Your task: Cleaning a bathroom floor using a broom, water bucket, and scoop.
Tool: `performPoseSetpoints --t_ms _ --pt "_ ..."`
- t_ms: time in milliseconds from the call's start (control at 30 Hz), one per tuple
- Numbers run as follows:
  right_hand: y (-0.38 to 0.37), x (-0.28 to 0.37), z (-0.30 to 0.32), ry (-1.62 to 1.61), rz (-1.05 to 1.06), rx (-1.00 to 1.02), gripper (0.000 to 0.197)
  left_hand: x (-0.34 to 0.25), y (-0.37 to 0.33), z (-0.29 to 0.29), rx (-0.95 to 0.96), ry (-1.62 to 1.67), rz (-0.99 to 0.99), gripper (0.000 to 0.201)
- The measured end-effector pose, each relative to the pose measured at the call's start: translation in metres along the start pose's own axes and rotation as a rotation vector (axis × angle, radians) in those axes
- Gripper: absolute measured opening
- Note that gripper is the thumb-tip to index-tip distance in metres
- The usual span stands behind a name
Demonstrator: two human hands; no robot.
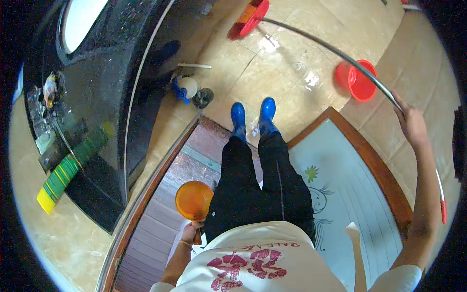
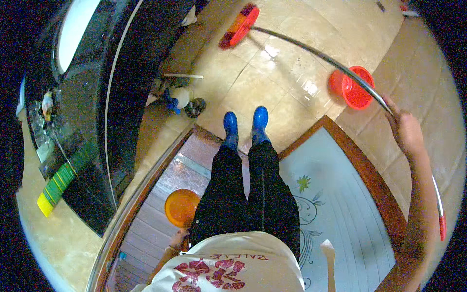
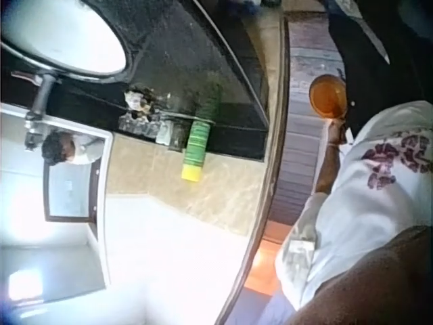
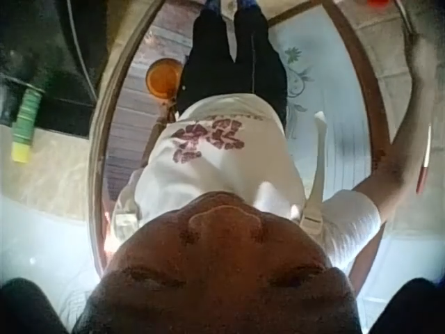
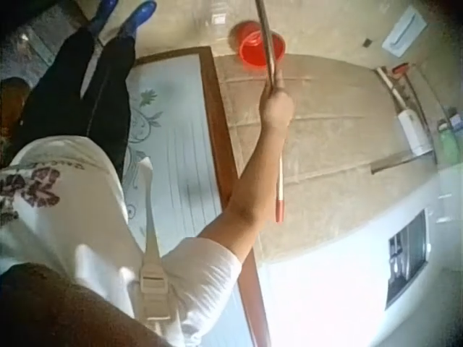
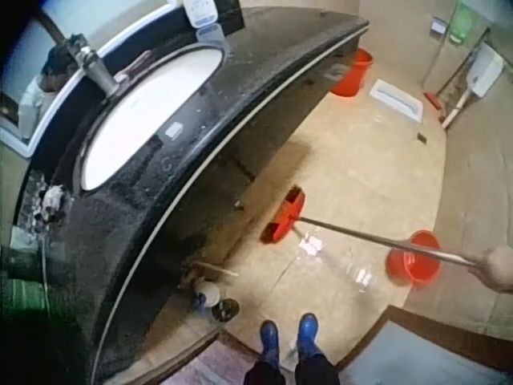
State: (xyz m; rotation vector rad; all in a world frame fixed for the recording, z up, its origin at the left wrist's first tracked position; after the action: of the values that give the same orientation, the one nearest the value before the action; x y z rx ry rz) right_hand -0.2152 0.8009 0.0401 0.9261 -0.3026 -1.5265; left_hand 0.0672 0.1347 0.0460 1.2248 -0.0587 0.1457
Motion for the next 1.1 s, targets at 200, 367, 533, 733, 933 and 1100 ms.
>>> performPoseSetpoints --t_ms 200,367,533,733,933,1100 --pt "0.015 0.049 0.008 0.120 0.173 0.003 0.042 0.004 -0.004 0.001 0.000 0.122 0.075 0.028" --pt "-0.014 0.121 0.009 0.061 0.345 -0.170 0.044 0.018 -0.026 0.016 0.051 0.188 0.073 0.028" --pt "-0.011 0.126 0.025 0.057 0.363 -0.176 0.043 0.030 -0.043 0.033 0.066 0.271 0.093 0.029" --pt "0.032 0.056 0.023 0.158 0.136 0.030 0.043 0.022 -0.049 0.035 0.103 0.285 0.002 0.029" --pt "0.088 0.003 0.038 0.156 -0.128 0.142 0.042 0.004 -0.053 0.037 0.052 0.116 0.060 0.026" --pt "0.163 0.010 -0.021 -0.100 -0.145 0.068 0.044 -0.016 -0.063 0.033 0.055 -0.087 0.031 0.025"
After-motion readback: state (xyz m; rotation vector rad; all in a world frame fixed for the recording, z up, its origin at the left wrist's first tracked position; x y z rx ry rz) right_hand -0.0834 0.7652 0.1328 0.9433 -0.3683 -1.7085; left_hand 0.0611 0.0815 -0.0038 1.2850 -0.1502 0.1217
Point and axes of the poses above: each hand's wrist, its own y-axis away from the middle knuckle, its own z-axis out of the back of the hand, x = y × z, the point moved 1 cm from there along -y, towards the middle knuckle, and after that the axes turned 15 degrees about y, right-handed, at the moved point
